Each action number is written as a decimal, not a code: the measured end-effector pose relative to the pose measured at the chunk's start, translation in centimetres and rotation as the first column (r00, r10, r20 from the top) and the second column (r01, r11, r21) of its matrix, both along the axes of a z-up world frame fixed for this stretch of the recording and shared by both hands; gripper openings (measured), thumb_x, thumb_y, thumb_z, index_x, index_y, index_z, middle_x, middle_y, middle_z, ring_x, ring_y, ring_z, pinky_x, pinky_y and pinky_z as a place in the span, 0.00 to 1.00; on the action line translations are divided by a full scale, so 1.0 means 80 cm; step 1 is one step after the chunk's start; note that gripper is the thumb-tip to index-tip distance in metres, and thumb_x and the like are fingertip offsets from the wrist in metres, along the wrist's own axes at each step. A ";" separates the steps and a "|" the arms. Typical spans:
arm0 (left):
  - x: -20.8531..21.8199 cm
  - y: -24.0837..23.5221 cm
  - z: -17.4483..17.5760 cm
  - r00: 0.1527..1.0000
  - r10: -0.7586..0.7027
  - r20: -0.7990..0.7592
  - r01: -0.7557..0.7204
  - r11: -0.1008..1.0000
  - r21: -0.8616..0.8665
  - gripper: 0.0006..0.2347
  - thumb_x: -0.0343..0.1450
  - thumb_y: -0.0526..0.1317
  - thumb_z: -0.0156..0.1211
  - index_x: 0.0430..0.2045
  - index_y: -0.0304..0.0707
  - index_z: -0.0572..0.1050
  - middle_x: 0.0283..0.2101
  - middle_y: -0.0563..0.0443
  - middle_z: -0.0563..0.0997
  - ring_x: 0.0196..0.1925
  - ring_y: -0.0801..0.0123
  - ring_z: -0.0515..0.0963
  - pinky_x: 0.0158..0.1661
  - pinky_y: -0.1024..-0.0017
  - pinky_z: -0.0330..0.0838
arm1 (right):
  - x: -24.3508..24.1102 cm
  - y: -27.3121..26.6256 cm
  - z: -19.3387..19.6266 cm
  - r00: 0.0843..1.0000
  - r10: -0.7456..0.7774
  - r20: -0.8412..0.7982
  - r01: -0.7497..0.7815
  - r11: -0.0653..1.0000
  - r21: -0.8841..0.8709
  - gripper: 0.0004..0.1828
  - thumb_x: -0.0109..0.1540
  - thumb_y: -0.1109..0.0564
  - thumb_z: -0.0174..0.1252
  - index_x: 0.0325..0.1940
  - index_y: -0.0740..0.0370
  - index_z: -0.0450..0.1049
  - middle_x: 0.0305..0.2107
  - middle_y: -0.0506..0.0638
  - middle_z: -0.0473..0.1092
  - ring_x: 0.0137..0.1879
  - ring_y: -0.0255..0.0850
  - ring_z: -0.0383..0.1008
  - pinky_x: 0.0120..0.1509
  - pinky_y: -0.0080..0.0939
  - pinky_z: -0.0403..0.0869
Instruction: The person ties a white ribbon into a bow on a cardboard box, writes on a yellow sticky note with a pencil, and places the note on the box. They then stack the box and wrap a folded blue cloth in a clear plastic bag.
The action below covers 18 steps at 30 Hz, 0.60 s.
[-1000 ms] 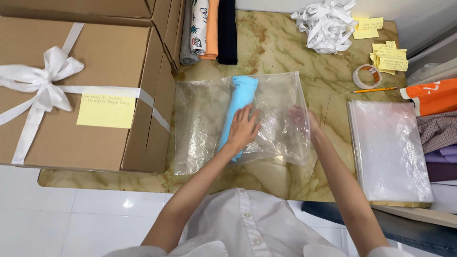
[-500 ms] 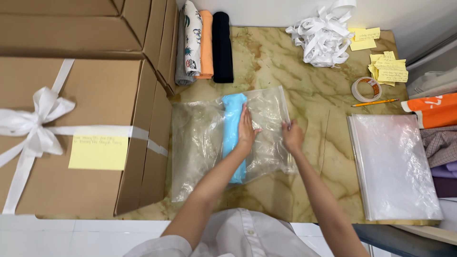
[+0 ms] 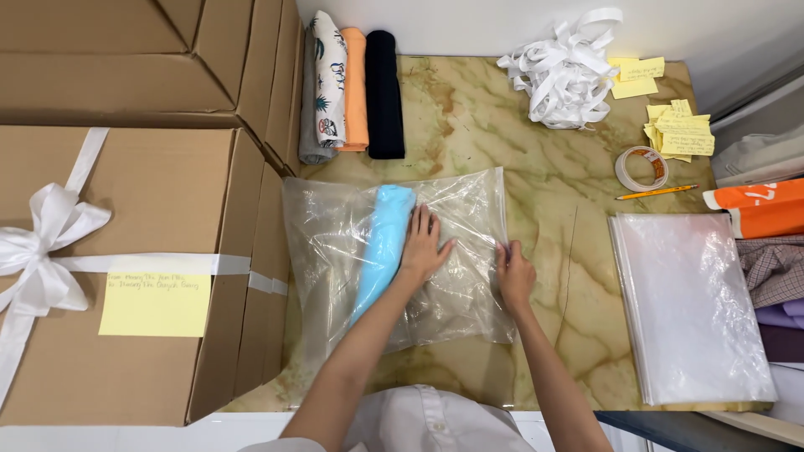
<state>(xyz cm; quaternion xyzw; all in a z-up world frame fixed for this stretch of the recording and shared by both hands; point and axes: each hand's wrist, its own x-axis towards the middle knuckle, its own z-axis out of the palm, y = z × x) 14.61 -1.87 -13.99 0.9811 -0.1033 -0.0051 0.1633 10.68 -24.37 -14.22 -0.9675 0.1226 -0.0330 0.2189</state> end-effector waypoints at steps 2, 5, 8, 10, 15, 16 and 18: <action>0.005 0.000 0.013 0.996 -0.009 0.084 0.004 0.998 0.065 0.31 0.75 0.60 0.39 0.64 0.31 0.61 0.72 0.28 0.55 0.77 0.43 0.48 0.75 0.50 0.37 | 0.001 -0.004 -0.007 0.999 -0.025 0.048 0.023 0.998 0.054 0.14 0.71 0.39 0.49 0.45 0.49 0.66 0.21 0.60 0.74 0.35 0.64 0.79 0.40 0.61 0.75; 0.000 0.007 0.051 0.991 0.001 0.137 -0.027 0.982 0.189 0.28 0.77 0.56 0.36 0.66 0.32 0.59 0.73 0.28 0.51 0.78 0.43 0.44 0.75 0.51 0.30 | -0.002 -0.011 -0.010 0.988 -0.086 0.126 0.064 0.983 0.171 0.12 0.71 0.42 0.53 0.41 0.49 0.67 0.17 0.59 0.70 0.32 0.63 0.77 0.36 0.57 0.72; -0.003 0.009 0.070 0.998 0.039 0.049 -0.052 0.954 0.295 0.33 0.77 0.61 0.28 0.70 0.32 0.53 0.76 0.27 0.46 0.80 0.45 0.38 0.75 0.56 0.23 | -0.010 -0.023 -0.027 0.978 -0.137 0.155 0.089 0.954 0.285 0.11 0.70 0.45 0.56 0.38 0.50 0.68 0.15 0.58 0.67 0.28 0.57 0.74 0.32 0.52 0.69; -0.003 0.001 0.063 0.999 0.045 -0.011 -0.038 0.943 0.331 0.35 0.76 0.63 0.24 0.71 0.32 0.52 0.76 0.26 0.45 0.80 0.46 0.36 0.75 0.59 0.19 | -0.014 -0.030 -0.028 0.975 -0.161 0.154 0.104 0.940 0.325 0.12 0.70 0.45 0.57 0.37 0.50 0.69 0.14 0.57 0.65 0.25 0.53 0.71 0.31 0.49 0.67; 0.002 -0.003 0.078 0.974 0.107 -0.199 -0.038 0.946 0.322 0.40 0.73 0.67 0.13 0.72 0.33 0.47 0.76 0.29 0.45 0.80 0.48 0.37 0.73 0.57 0.16 | -0.006 -0.032 0.009 0.996 -0.063 -0.064 0.077 0.967 0.242 0.14 0.67 0.43 0.54 0.40 0.55 0.69 0.21 0.63 0.73 0.36 0.67 0.77 0.39 0.65 0.71; 0.005 0.001 0.072 0.975 0.102 -0.198 -0.034 0.946 0.323 0.40 0.73 0.67 0.13 0.72 0.33 0.47 0.76 0.29 0.45 0.80 0.48 0.37 0.73 0.57 0.16 | -0.001 -0.024 0.013 0.996 -0.068 -0.064 0.081 0.967 0.243 0.14 0.67 0.43 0.54 0.40 0.55 0.69 0.21 0.63 0.73 0.36 0.67 0.77 0.39 0.65 0.71; 0.006 0.008 0.061 0.977 0.061 -0.205 -0.056 0.998 0.028 0.37 0.75 0.64 0.26 0.73 0.33 0.46 0.77 0.30 0.35 0.80 0.46 0.33 0.75 0.55 0.27 | 0.006 -0.010 0.021 0.977 -0.105 -0.184 0.118 0.991 0.058 0.21 0.65 0.35 0.52 0.43 0.53 0.68 0.24 0.63 0.76 0.40 0.66 0.80 0.46 0.65 0.75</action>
